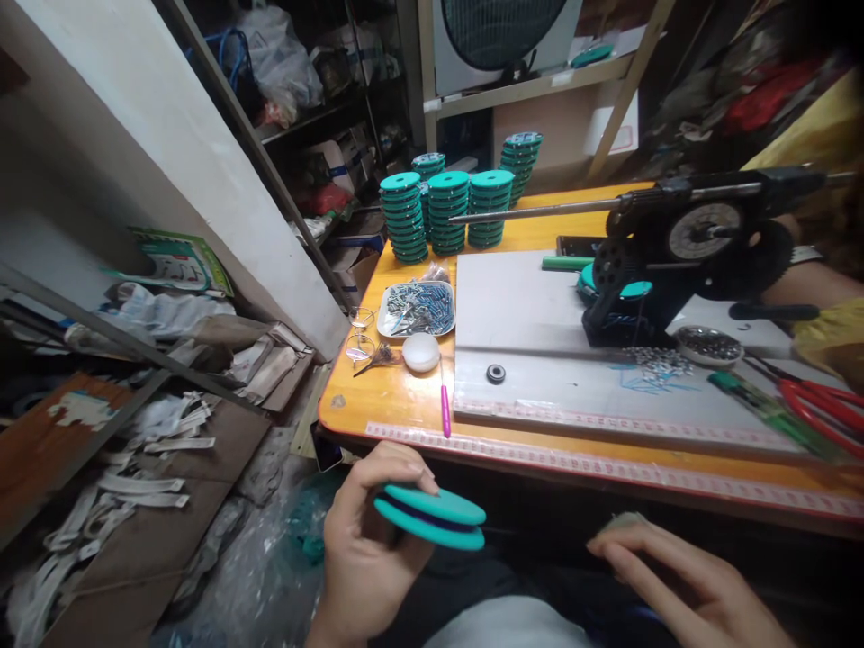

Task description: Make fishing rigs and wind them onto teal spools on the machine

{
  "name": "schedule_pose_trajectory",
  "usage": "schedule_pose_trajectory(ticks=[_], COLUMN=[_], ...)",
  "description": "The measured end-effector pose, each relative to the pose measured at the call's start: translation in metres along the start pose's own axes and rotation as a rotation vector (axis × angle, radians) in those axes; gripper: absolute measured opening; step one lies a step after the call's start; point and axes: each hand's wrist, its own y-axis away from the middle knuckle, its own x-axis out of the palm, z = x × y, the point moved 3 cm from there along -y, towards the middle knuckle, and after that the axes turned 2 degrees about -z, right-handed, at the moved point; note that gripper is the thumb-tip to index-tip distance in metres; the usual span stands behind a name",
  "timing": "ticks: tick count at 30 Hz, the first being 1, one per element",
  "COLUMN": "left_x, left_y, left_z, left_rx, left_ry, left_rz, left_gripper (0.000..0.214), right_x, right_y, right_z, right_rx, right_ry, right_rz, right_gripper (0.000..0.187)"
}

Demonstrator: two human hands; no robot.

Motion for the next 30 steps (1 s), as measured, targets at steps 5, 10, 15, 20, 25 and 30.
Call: schedule_pose_trajectory(ticks=[5,10,15,20,25,30], left_x=[-0.006,0.004,0.013,0.003,-0.003,0.005], left_y=[0.0,0.003,0.004,0.0,-0.001,0.002], left_z=[0.001,0.001,0.0,-0.002,0.0,0.0], left_rx=[-0.015,-0.011,-0.007,0.033,0.026,0.0], left_ry=[0.0,0.049,0.067,0.036,0.032,0.069], left_rz=[-0.023,0.015,0.048,0.013,0.008,0.035], left_gripper=[0.035,0.029,0.026,0.035,0.034,0.032], right_x=[-0.006,0.001,0.014,0.004,-0.02,-0.001], right_y=[0.013,0.011,-0.002,-0.001,0.021,0.024], right_z=[-0.075,0.021,0.116,0.053,-0.077,-0.014], right_rx=[0.08,-0.116,-0.142,-0.006,0.059,-0.136], right_ry=[0.461,0.185,-0.301,-0.228,0.412,0.421], right_rz=[0.021,-0.022,0.146,0.18,-0.079,-0.092], right_gripper=[0.035,0.045,0.042,0.045,0.029,0.046])
